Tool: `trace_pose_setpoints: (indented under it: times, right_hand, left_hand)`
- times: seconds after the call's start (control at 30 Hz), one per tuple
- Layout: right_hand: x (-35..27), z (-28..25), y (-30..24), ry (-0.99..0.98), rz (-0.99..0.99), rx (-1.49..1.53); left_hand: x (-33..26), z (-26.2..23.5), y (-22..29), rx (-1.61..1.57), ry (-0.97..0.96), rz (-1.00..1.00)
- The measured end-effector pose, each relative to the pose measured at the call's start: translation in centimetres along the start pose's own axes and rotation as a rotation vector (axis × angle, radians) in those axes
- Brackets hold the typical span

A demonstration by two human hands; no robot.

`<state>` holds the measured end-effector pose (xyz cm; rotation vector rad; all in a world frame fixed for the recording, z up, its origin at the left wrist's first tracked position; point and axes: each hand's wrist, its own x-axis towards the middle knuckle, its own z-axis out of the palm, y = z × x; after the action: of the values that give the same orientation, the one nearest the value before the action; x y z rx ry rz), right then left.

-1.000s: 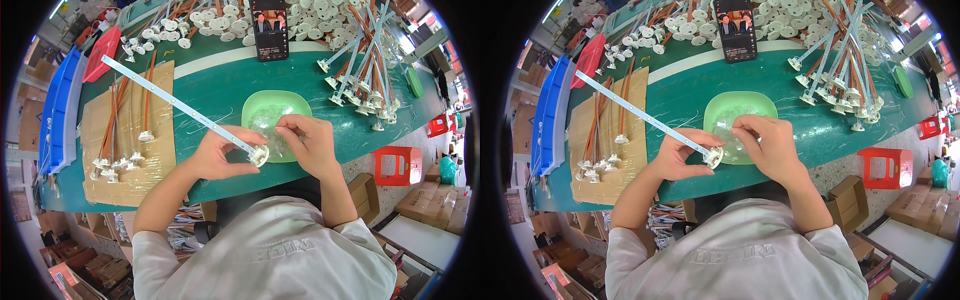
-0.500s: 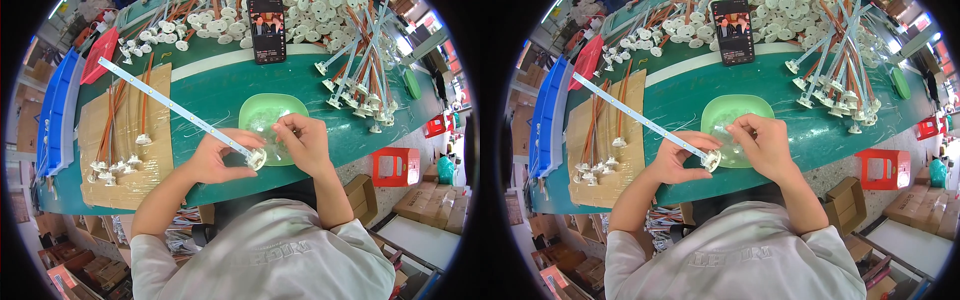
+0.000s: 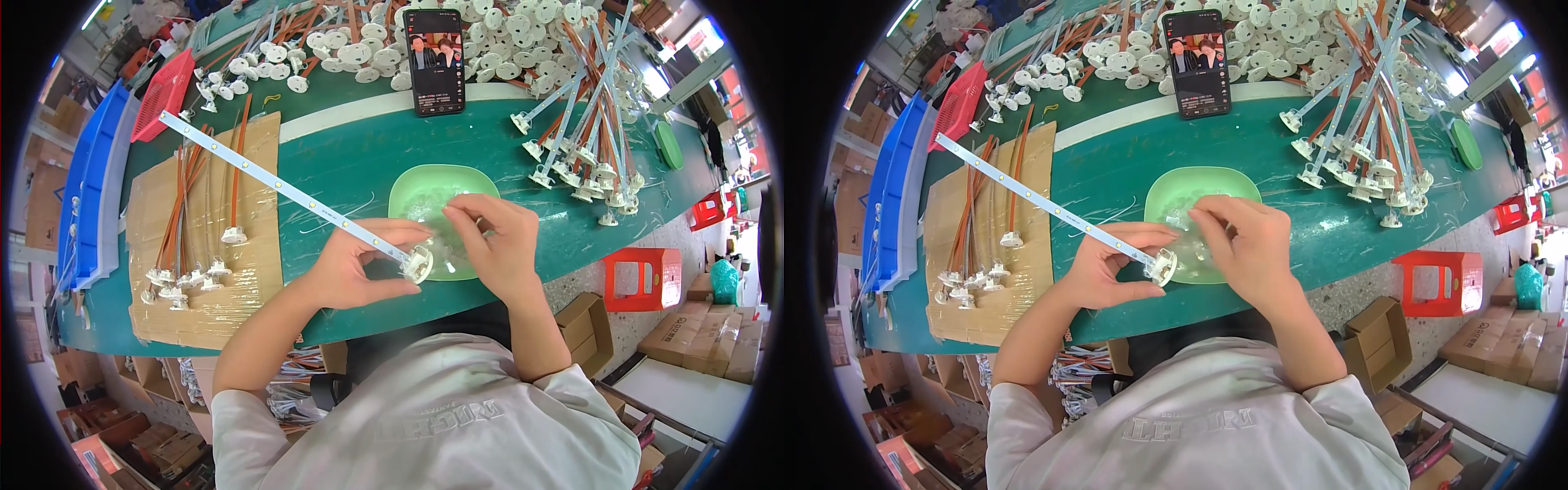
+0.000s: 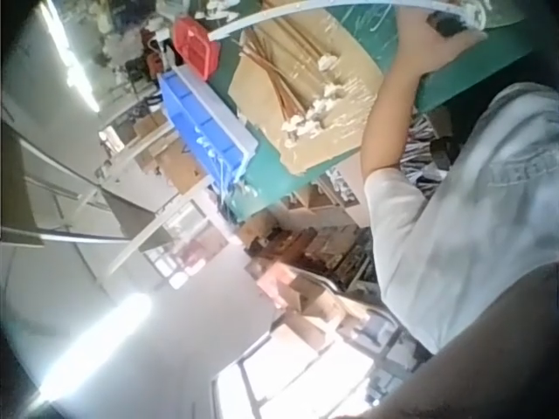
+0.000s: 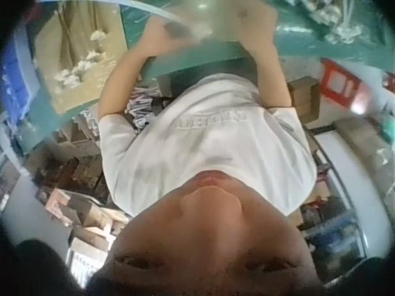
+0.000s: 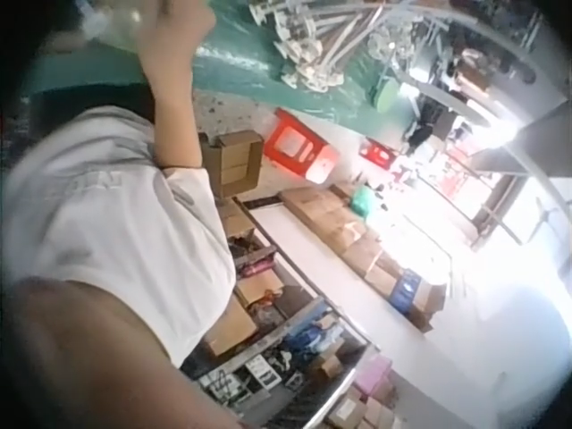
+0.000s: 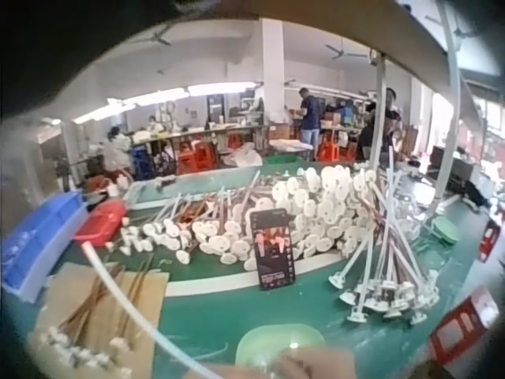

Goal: Assembling white circular plastic bases onto long thin LED light rods at a workbench.

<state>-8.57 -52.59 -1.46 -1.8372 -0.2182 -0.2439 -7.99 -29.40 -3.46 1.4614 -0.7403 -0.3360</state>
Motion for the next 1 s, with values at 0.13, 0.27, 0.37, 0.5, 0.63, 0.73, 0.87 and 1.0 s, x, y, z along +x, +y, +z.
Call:
trace_pose_setpoints:
  times: [0.13,0.27,0.37,0.5,0.63,0.73,0.87,1.0]
  right_hand:
    - [-0.1,-0.6,-0.2,0.002,-0.291,-0.421]
    - [-0.7,-0.2,-0.5,-0.046,-0.571,-0.444]
    - [-0.6,0.2,-0.3,-0.102,-0.599,-0.441]
    - [-0.7,0.4,-0.1,-0.12,-0.598,-0.48]
    - [-0.9,0.2,-0.3,-0.117,-0.547,-0.405]
    - [-1.2,-0.2,-0.8,-0.097,-0.411,-0.338]
    - [-1.7,0.1,-1.5,0.016,-0.172,-0.076]
    - [-2.1,1.1,-1.5,-0.035,-0.207,0.011]
  left_hand:
    - [0.0,0.1,0.0,-0.029,0.053,-0.065]
    - [-0.1,0.2,-0.1,-0.108,0.066,-0.105]
    - [-0.1,0.2,-0.4,-0.094,0.062,-0.053]
    - [0.2,-0.3,-0.5,-0.014,-0.017,0.009]
    - [0.1,-0.3,-0.4,-0.041,-0.042,-0.026]
    - [0.0,-0.2,-0.1,-0.113,-0.044,0.015]
    - [0.1,0.1,0.3,-0.113,-0.007,0.019]
    - [0.3,0.4,0.5,-0.07,-0.021,0.019]
